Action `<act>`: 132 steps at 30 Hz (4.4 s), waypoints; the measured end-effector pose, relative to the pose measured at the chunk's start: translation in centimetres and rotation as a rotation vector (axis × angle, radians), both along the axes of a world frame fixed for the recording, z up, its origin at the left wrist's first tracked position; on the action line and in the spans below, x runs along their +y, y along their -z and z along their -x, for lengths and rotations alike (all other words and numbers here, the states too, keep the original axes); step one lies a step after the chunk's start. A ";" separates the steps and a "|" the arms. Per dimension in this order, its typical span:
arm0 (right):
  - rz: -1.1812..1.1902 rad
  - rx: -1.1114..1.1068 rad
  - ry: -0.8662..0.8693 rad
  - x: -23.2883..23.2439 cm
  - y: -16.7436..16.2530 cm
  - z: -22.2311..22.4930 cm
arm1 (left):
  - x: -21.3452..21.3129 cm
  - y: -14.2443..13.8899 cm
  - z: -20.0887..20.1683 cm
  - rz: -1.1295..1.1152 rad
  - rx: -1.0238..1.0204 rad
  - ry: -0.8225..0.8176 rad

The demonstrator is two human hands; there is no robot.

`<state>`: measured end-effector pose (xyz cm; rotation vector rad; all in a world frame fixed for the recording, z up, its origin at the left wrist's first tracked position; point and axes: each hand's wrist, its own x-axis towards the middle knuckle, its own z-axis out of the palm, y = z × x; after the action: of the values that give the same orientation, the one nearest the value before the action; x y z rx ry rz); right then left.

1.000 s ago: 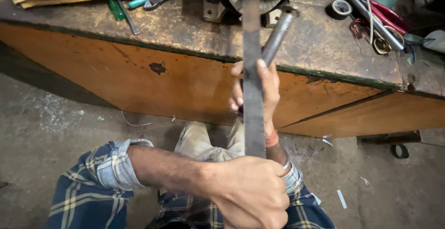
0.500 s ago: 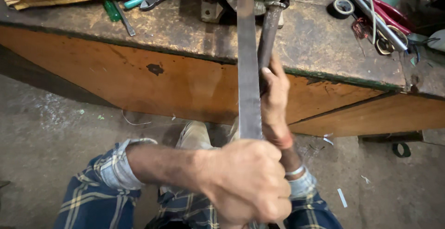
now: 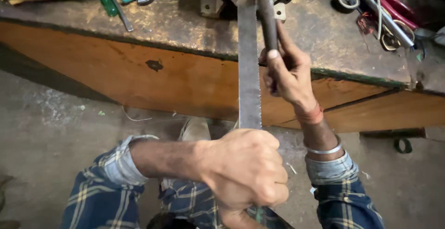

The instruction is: The person sits on the floor and uses a metal file to smooth a long flat metal bar held vertically. They repeatedly stroke the file along the bar's length, occasionally adjusting grip and position, while a motor housing rests on the workbench above.

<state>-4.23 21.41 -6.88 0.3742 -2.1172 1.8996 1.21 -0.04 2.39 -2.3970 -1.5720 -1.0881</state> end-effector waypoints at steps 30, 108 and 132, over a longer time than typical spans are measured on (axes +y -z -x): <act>0.202 0.055 0.059 0.3 -1.0 -4.8 | 0.5 0.4 3.6 -0.111 -0.076 -0.026; -0.521 0.094 0.096 3.9 -8.2 -2.8 | 3.0 2.5 2.1 -0.455 -0.159 -0.042; -0.579 0.195 0.029 6.7 -11.0 -0.8 | 3.7 3.6 1.7 -0.543 -0.194 -0.057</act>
<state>-3.40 28.15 4.13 0.6088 -2.4776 1.1432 -0.46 3.69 -1.22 -1.9232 -1.1750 -1.5337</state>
